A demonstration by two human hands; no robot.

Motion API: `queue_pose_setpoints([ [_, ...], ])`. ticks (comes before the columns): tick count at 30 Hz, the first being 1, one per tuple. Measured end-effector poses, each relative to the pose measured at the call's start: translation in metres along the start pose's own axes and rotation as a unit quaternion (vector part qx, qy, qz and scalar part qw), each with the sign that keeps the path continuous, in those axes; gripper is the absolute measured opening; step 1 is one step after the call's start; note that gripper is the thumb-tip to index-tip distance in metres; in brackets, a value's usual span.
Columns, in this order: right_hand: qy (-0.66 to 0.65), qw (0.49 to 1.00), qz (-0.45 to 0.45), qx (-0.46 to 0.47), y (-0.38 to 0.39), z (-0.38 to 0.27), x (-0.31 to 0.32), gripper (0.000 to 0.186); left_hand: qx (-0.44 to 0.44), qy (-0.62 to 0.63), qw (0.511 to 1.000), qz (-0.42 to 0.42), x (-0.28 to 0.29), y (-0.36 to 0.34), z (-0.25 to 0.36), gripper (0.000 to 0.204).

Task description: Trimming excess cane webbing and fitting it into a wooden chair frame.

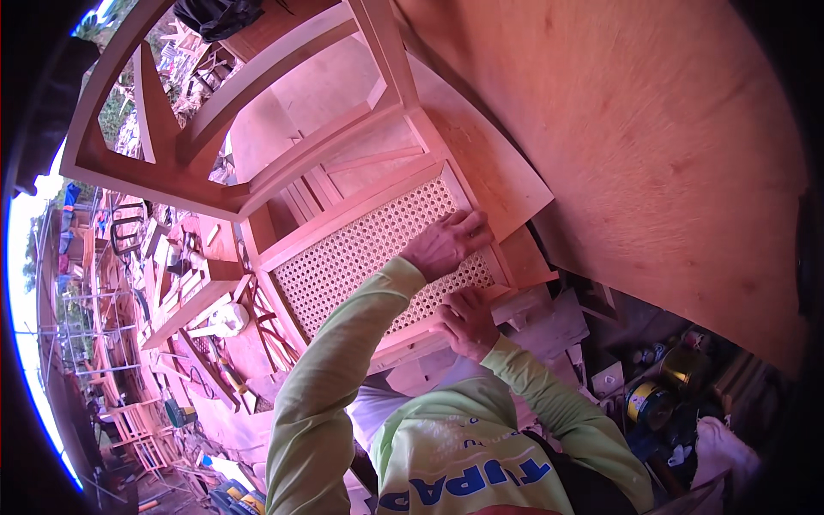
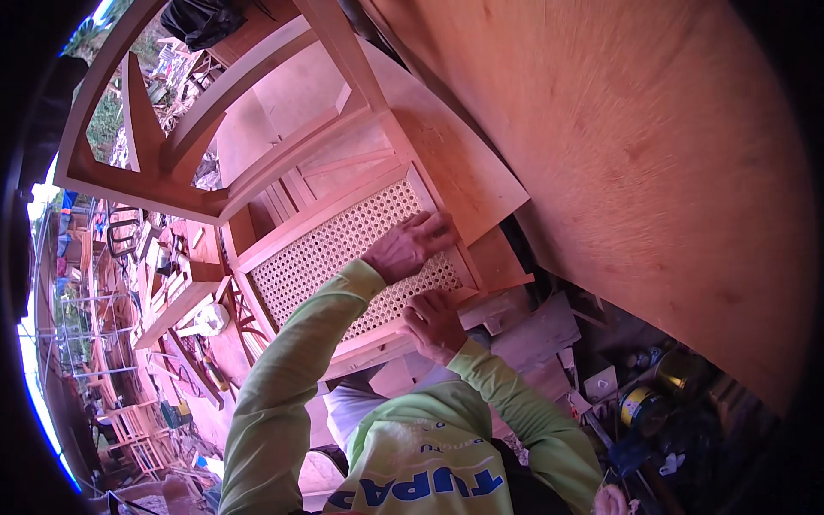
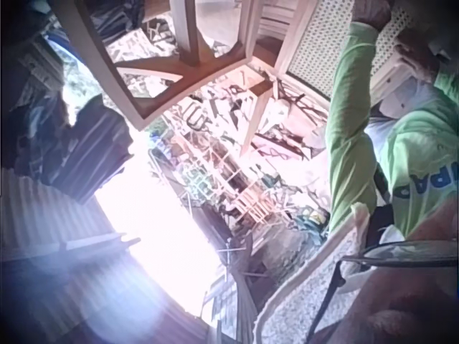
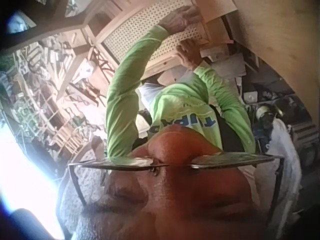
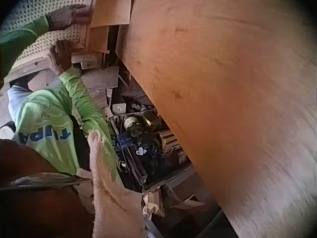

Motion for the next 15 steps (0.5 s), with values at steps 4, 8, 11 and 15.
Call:
queue_pose_setpoints([
  [4, -0.017, 1.000, -0.001, -0.018, 0.003, 0.001, 0.003, 0.033, -0.022, 0.029, 0.997, -0.061, -0.011, -0.012, -0.009, 0.047],
  [8, -0.021, 0.999, 0.036, 0.002, 0.005, 0.014, -0.012, 0.028, -0.080, -0.039, 0.996, 0.003, -0.020, 0.001, -0.025, 0.044],
  [11, -0.050, 0.998, 0.021, 0.008, -0.017, 0.001, 0.007, 0.035, -0.016, 0.008, 0.997, -0.071, 0.005, -0.002, -0.028, 0.041],
  [15, -0.017, 0.999, 0.019, -0.026, -0.013, 0.004, 0.007, 0.039, -0.035, 0.004, 0.998, -0.048, -0.003, -0.013, -0.029, 0.039],
])
Point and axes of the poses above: each hand's wrist, its own y-axis away from the middle knuckle, its own x-axis out of the back of the hand, z = x × y, the point moved 6 cm from there along -y, towards the middle knuckle, and after that the axes turned 14 degrees about -z, right-handed, at the moved point
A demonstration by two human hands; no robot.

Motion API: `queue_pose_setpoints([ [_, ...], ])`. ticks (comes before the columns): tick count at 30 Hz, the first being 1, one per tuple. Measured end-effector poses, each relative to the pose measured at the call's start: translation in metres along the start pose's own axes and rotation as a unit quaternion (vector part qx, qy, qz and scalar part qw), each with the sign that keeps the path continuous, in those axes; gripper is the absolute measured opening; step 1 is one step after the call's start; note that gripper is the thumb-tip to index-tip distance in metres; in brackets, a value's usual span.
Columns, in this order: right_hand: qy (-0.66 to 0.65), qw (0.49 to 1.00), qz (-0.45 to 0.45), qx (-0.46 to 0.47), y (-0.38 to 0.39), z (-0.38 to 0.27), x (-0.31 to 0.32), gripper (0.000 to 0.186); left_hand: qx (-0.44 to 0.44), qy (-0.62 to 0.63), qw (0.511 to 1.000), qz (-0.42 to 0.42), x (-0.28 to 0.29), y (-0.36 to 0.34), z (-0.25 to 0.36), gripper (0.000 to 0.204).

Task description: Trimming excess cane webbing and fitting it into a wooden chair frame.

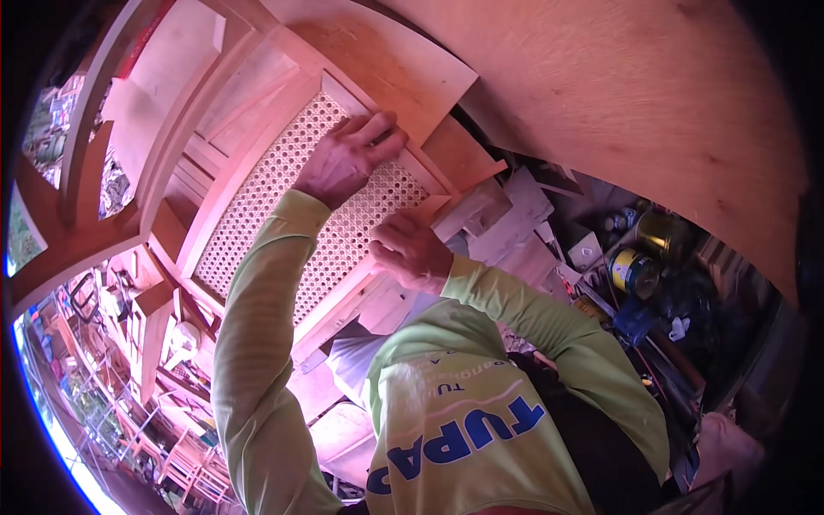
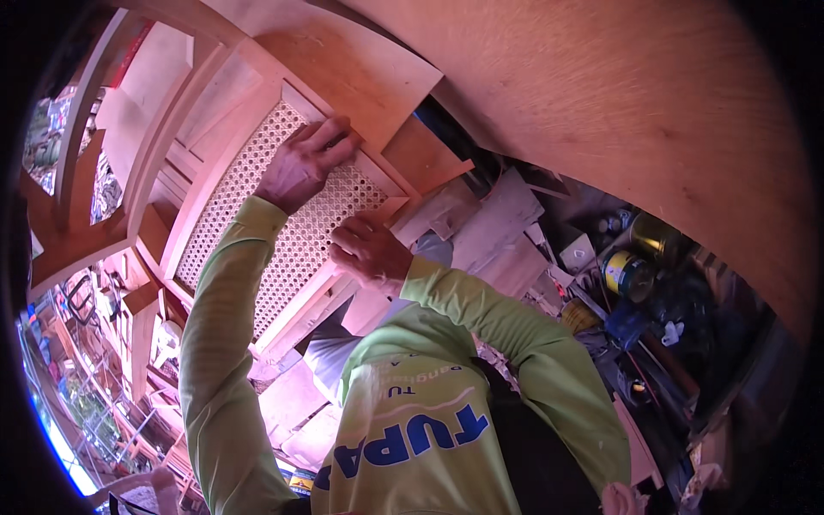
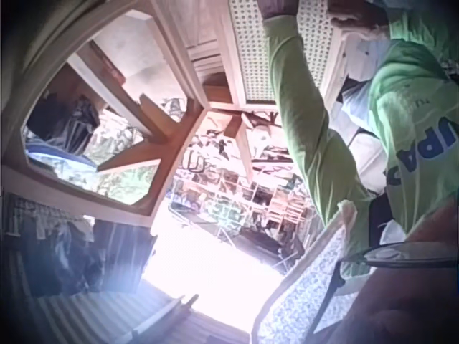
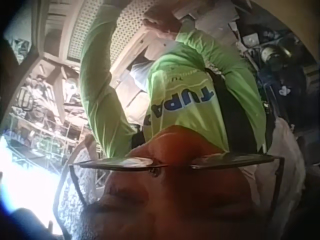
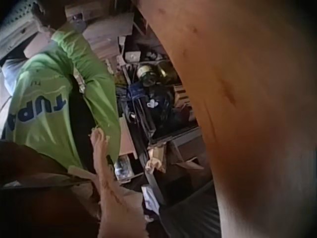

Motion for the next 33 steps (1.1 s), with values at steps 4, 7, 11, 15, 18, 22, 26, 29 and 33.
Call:
queue_pose_setpoints([
  [4, 0.012, 1.000, -0.009, 0.000, 0.007, -0.002, -0.003, 0.038, 0.019, 0.026, 0.999, 0.003, -0.003, 0.000, 0.005, 0.035],
  [7, 0.026, 1.000, -0.009, 0.005, 0.010, -0.004, -0.007, 0.038, 0.026, 0.048, 0.998, 0.007, -0.001, 0.000, 0.008, 0.031],
  [11, 0.036, 0.999, -0.014, 0.015, 0.010, -0.003, -0.010, 0.037, 0.033, 0.048, 0.998, -0.006, -0.002, 0.001, 0.006, 0.033],
  [15, 0.027, 0.999, -0.022, -0.001, 0.009, 0.000, -0.011, 0.038, 0.038, 0.060, 0.997, -0.015, 0.000, 0.001, 0.007, 0.033],
  [18, 0.019, 1.000, -0.020, 0.002, 0.007, 0.000, -0.010, 0.038, 0.050, 0.069, 0.996, -0.024, 0.000, 0.000, 0.006, 0.035],
  [22, 0.040, 0.999, -0.010, 0.015, 0.007, -0.001, -0.008, 0.037, 0.045, 0.042, 0.998, -0.005, 0.002, -0.001, 0.010, 0.037],
  [26, 0.038, 0.999, -0.009, 0.016, 0.009, 0.001, -0.009, 0.035, 0.052, 0.050, 0.997, 0.001, 0.004, -0.003, 0.012, 0.026],
  [29, 0.032, 0.999, -0.012, 0.009, 0.008, 0.001, -0.007, 0.035, 0.047, 0.061, 0.997, 0.021, 0.008, -0.004, 0.013, 0.036],
  [33, 0.027, 0.999, -0.019, 0.007, 0.007, -0.002, -0.009, 0.035, 0.052, 0.089, 0.994, 0.026, 0.009, -0.002, 0.011, 0.031],
])
Point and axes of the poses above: each hand's wrist, its own y-axis away from the middle knuckle, its own x-axis out of the back of the hand, z = x × y, the point moved 6 cm from there along -y, towards the middle knuckle, and after that the axes turned 14 degrees about -z, right-handed, at the moved point
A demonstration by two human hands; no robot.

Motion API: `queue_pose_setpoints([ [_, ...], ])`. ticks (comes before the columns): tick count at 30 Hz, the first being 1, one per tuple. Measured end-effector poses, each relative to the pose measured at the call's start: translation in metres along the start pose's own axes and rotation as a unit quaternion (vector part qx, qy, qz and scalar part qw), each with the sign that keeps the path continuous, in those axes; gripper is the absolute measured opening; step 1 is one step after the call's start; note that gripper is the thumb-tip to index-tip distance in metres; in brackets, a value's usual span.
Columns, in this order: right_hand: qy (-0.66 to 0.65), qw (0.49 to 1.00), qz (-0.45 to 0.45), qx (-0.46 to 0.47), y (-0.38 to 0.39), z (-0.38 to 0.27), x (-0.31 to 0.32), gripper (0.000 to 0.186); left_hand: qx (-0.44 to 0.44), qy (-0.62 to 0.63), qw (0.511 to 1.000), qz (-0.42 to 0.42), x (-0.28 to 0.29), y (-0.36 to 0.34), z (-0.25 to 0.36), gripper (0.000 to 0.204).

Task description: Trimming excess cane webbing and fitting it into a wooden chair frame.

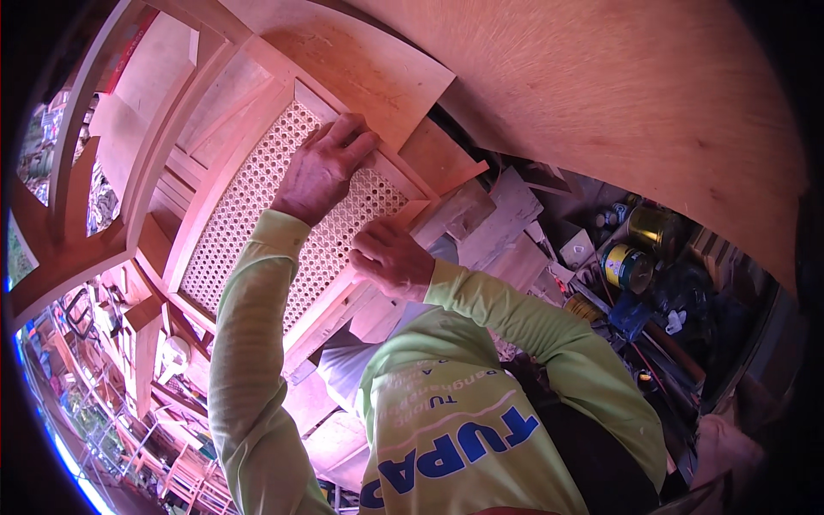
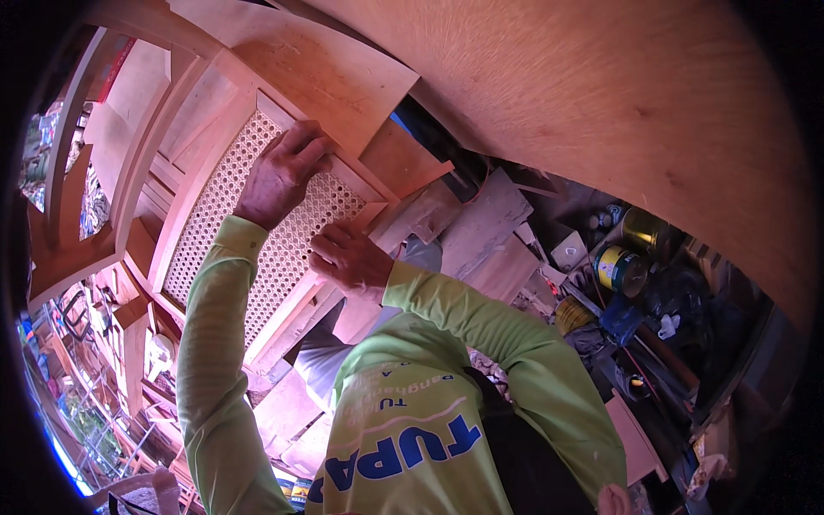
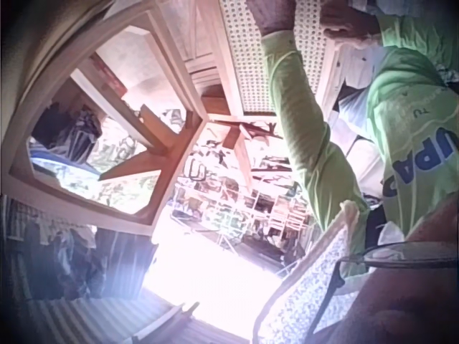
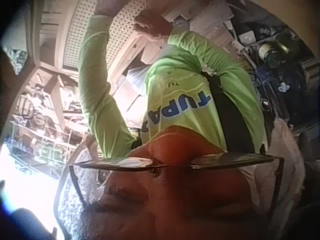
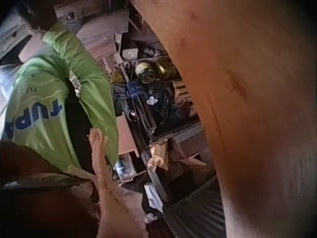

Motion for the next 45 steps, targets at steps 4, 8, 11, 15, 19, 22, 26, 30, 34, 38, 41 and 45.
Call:
queue_pose_setpoints([
  [4, -0.018, 1.000, -0.006, -0.005, 0.001, 0.000, -0.002, 0.037, 0.003, -0.007, 1.000, 0.004, 0.002, 0.000, 0.002, 0.031],
  [8, -0.022, 1.000, 0.002, -0.011, 0.001, 0.000, -0.001, 0.039, 0.015, -0.011, 1.000, 0.001, -0.001, 0.001, 0.000, 0.032],
  [11, -0.042, 0.999, 0.007, -0.027, 0.003, 0.000, -0.001, 0.042, 0.013, 0.002, 1.000, 0.007, -0.001, 0.000, 0.000, 0.030],
  [15, -0.030, 0.999, 0.007, -0.028, 0.000, -0.003, 0.005, 0.037, 0.020, 0.031, 0.999, 0.014, 0.003, -0.001, 0.001, 0.025],
  [19, -0.143, 0.989, -0.008, -0.048, -0.004, 0.008, 0.012, 0.032, 0.026, 0.055, 0.998, 0.005, 0.002, -0.002, 0.000, 0.027],
  [22, -0.143, 0.988, -0.006, -0.059, -0.005, 0.008, 0.009, 0.032, 0.022, 0.088, 0.996, -0.009, 0.002, -0.003, -0.001, 0.030],
  [26, -0.123, 0.990, -0.021, -0.071, -0.006, 0.010, 0.004, 0.033, 0.005, 0.105, 0.994, -0.025, 0.005, -0.005, -0.001, 0.035],
  [30, -0.100, 0.995, 0.001, -0.026, -0.016, 0.005, 0.008, 0.032, 0.068, 0.092, 0.993, 0.026, 0.034, 0.013, 0.013, 0.033],
  [34, -0.142, 0.984, 0.091, -0.056, -0.009, 0.033, 0.041, 0.030, 0.218, 0.141, 0.950, 0.172, 0.076, 0.086, 0.038, 0.050],
  [38, -0.126, 0.942, 0.190, -0.247, -0.034, 0.102, 0.101, 0.045, 0.431, 0.083, 0.833, 0.337, 0.071, 0.235, 0.039, 0.043],
  [41, -0.205, 0.925, 0.096, -0.305, -0.051, 0.163, 0.062, 0.050, 0.532, 0.172, 0.728, 0.396, 0.029, 0.358, 0.034, 0.042],
  [45, -0.393, 0.854, -0.006, -0.341, -0.055, 0.174, 0.027, 0.038, 0.577, 0.187, 0.683, 0.406, -0.010, 0.439, 0.058, 0.048],
])
Point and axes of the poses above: each hand's wrist, its own y-axis away from the middle knuckle, its own x-axis out of the back of the hand, z = x × y, the point moved 6 cm from there along -y, towards the middle knuckle, and after that the axes turned 14 degrees about -z, right-handed, at the moved point
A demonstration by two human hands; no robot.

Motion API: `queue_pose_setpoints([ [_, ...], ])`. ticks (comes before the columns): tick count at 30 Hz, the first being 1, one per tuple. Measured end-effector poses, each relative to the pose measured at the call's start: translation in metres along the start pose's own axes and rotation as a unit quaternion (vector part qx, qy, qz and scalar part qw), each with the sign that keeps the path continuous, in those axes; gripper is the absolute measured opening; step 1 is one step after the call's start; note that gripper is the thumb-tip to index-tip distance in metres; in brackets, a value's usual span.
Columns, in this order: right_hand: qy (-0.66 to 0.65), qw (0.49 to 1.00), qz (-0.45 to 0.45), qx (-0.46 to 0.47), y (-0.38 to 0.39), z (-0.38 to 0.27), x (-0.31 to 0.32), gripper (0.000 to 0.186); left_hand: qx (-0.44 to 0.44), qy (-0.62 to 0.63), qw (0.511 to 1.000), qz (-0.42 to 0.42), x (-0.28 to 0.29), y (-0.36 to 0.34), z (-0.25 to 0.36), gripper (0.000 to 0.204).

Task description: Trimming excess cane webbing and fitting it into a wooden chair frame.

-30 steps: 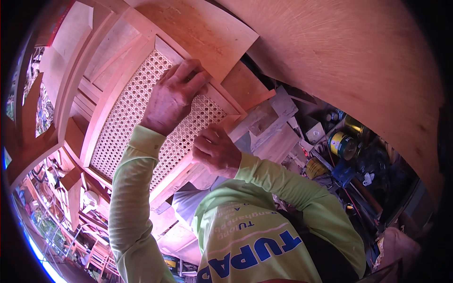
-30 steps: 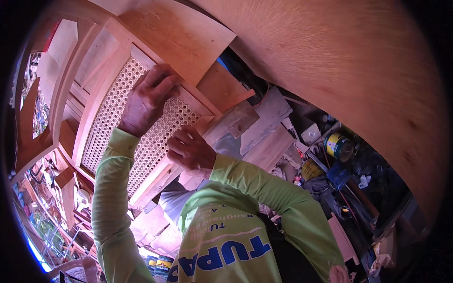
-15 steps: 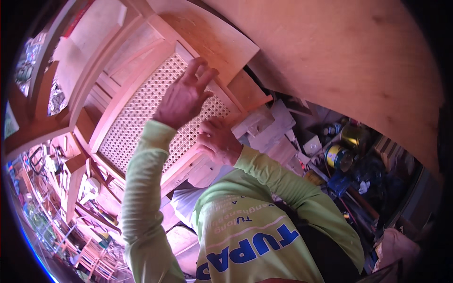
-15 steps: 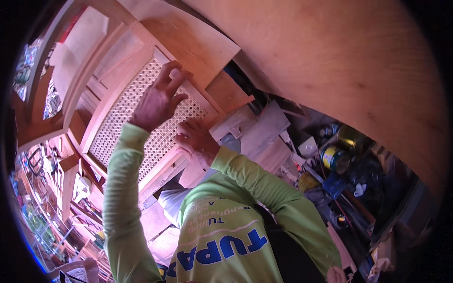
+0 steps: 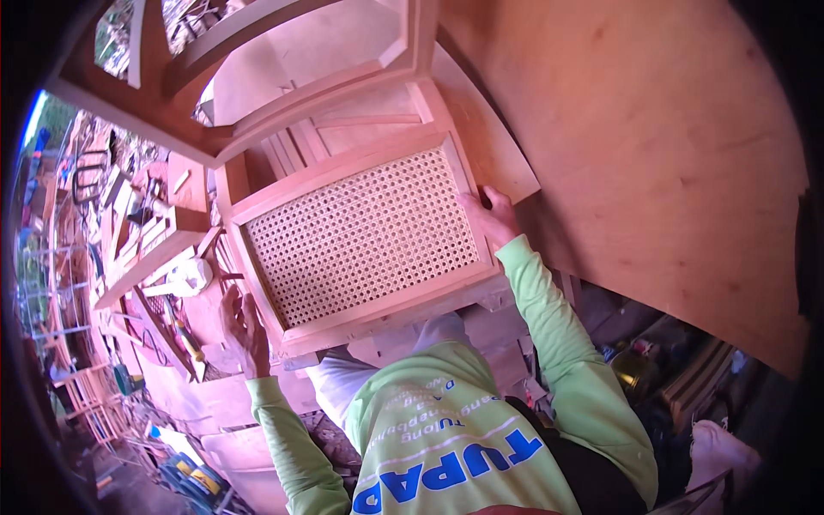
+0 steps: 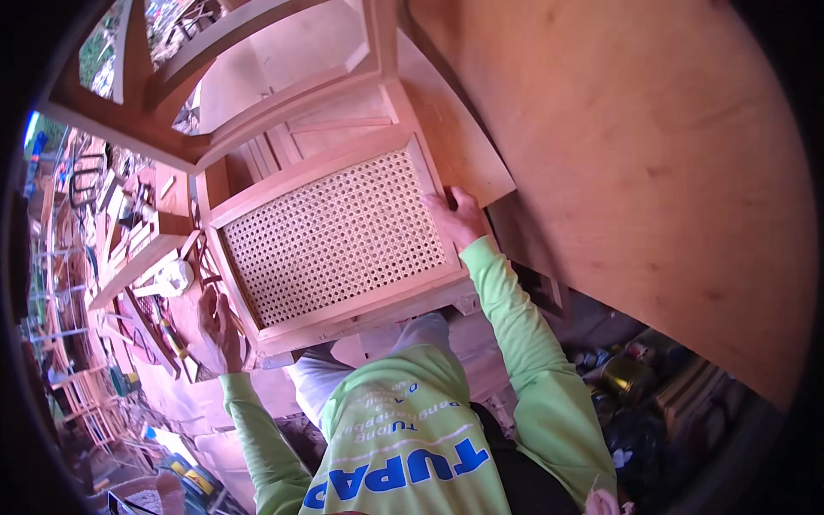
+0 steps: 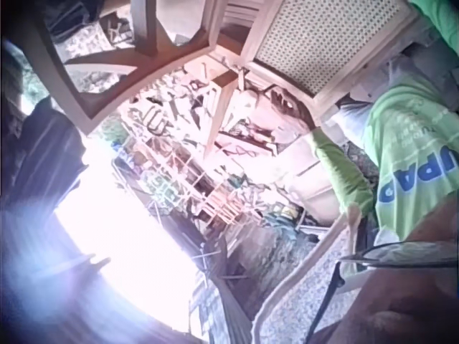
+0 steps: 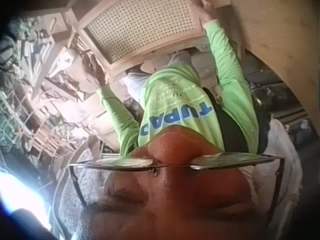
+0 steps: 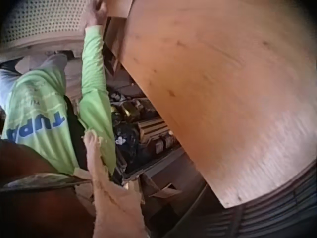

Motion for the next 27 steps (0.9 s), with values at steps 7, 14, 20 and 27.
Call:
queue_pose_setpoints([
  [7, -0.064, 0.995, -0.013, -0.074, -0.011, 0.021, 0.039, 0.023, 0.082, 0.086, 0.993, -0.005, -0.022, 0.054, -0.051, 0.038],
  [14, -0.064, 0.993, -0.089, -0.032, -0.041, 0.027, 0.061, 0.055, 0.139, 0.194, 0.969, -0.060, -0.020, 0.064, -0.067, 0.044],
  [20, -0.062, 0.993, -0.083, -0.048, -0.027, 0.014, 0.050, 0.064, 0.191, 0.157, 0.961, -0.126, -0.023, 0.051, -0.087, 0.059],
  [27, -0.090, 0.990, -0.080, -0.071, -0.025, 0.013, 0.054, 0.066, 0.163, 0.124, 0.973, -0.108, -0.034, 0.050, -0.079, 0.066],
])
Point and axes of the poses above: each hand's wrist, its own y-axis away from the middle knuckle, its own x-axis out of the back of the hand, z = x × y, the point moved 6 cm from there along -y, towards the middle knuckle, and after that the axes turned 14 degrees about -z, right-handed, at the moved point
